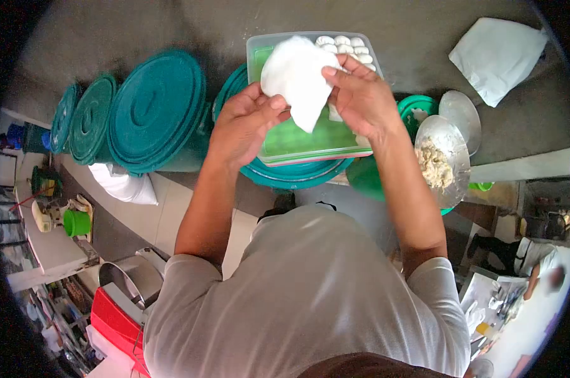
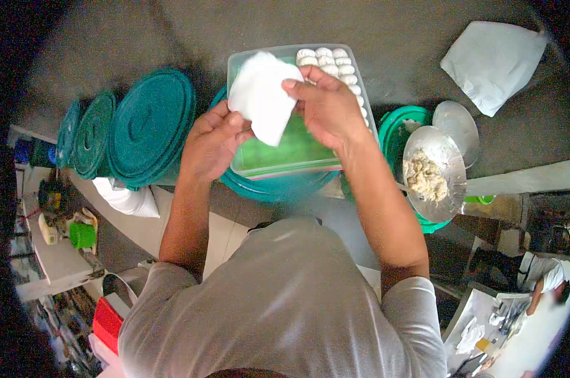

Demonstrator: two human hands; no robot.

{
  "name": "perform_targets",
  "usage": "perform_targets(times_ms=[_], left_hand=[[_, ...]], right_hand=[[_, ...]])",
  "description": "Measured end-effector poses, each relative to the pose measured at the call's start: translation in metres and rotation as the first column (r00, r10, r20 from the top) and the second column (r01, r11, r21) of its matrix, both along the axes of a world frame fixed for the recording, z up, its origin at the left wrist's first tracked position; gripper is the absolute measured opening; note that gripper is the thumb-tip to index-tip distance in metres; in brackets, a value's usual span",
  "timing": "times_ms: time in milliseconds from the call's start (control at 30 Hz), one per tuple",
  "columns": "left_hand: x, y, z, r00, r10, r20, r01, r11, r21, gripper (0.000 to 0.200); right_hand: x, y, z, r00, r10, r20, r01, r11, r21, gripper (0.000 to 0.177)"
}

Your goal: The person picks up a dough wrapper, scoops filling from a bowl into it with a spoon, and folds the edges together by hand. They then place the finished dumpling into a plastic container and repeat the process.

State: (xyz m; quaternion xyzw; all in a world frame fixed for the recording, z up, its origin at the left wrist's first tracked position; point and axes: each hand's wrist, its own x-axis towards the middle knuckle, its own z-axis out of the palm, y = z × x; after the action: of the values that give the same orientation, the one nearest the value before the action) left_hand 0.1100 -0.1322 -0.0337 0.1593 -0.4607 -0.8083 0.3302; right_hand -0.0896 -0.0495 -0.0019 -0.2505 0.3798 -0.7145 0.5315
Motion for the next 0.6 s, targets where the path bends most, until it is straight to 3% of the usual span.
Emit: perform_targets(times_ms=[67, 133, 233, 300, 367, 500, 567, 600], left_hand=[[-0.013, 0.001, 0.001, 0.994, -0.023, -0.110, 0.018, 0.999, -0.052, 0.033], [-0.015, -0.006, 0.002, 0.994, -0.059, -0.093, 0.054, 0.997, -0.061, 0.034], [-0.019, -0.010, 0.009, 0.987, -0.151, -0.051, 0.146, 0.986, -0.085, 0.034], [-0.023, -0.006, 0.012, 0.979, -0.202, -0.027, 0.199, 0.975, -0.096, 0.034], [-0.029, 0.002, 0.013, 0.943, -0.205, -0.260, 0.233, 0.969, 0.081, 0.036], [-0.035, 0.012, 0.002, 0.981, -0.121, -0.154, 0.115, 0.992, -0.049, 0.041], [-0.035, 0.008, 0.001, 0.995, -0.050, -0.083, 0.047, 0.998, -0.038, 0.043], [-0.033, 0.008, 0.004, 0.996, -0.047, -0.081, 0.044, 0.998, -0.039, 0.043]], right_hand=[[0.003, 0.017, -0.001, 0.998, 0.038, 0.053, -0.037, 0.999, -0.012, 0.020], [0.003, 0.027, -0.001, 0.991, 0.075, 0.107, -0.073, 0.997, -0.024, 0.018], [-0.004, 0.040, -0.003, 0.945, 0.191, 0.266, -0.222, 0.971, 0.091, 0.029], [-0.006, 0.044, -0.008, 0.929, 0.253, 0.271, -0.278, 0.959, 0.060, 0.034], [0.001, 0.044, -0.008, 0.969, 0.117, 0.217, -0.113, 0.993, -0.028, 0.038], [0.002, 0.045, -0.005, 0.980, -0.022, 0.196, 0.038, 0.996, -0.078, 0.038], [0.002, 0.049, -0.008, 0.999, 0.030, -0.035, -0.025, 0.991, 0.134, 0.035], [0.001, 0.049, -0.012, 0.999, 0.034, -0.034, -0.029, 0.991, 0.134, 0.035]])
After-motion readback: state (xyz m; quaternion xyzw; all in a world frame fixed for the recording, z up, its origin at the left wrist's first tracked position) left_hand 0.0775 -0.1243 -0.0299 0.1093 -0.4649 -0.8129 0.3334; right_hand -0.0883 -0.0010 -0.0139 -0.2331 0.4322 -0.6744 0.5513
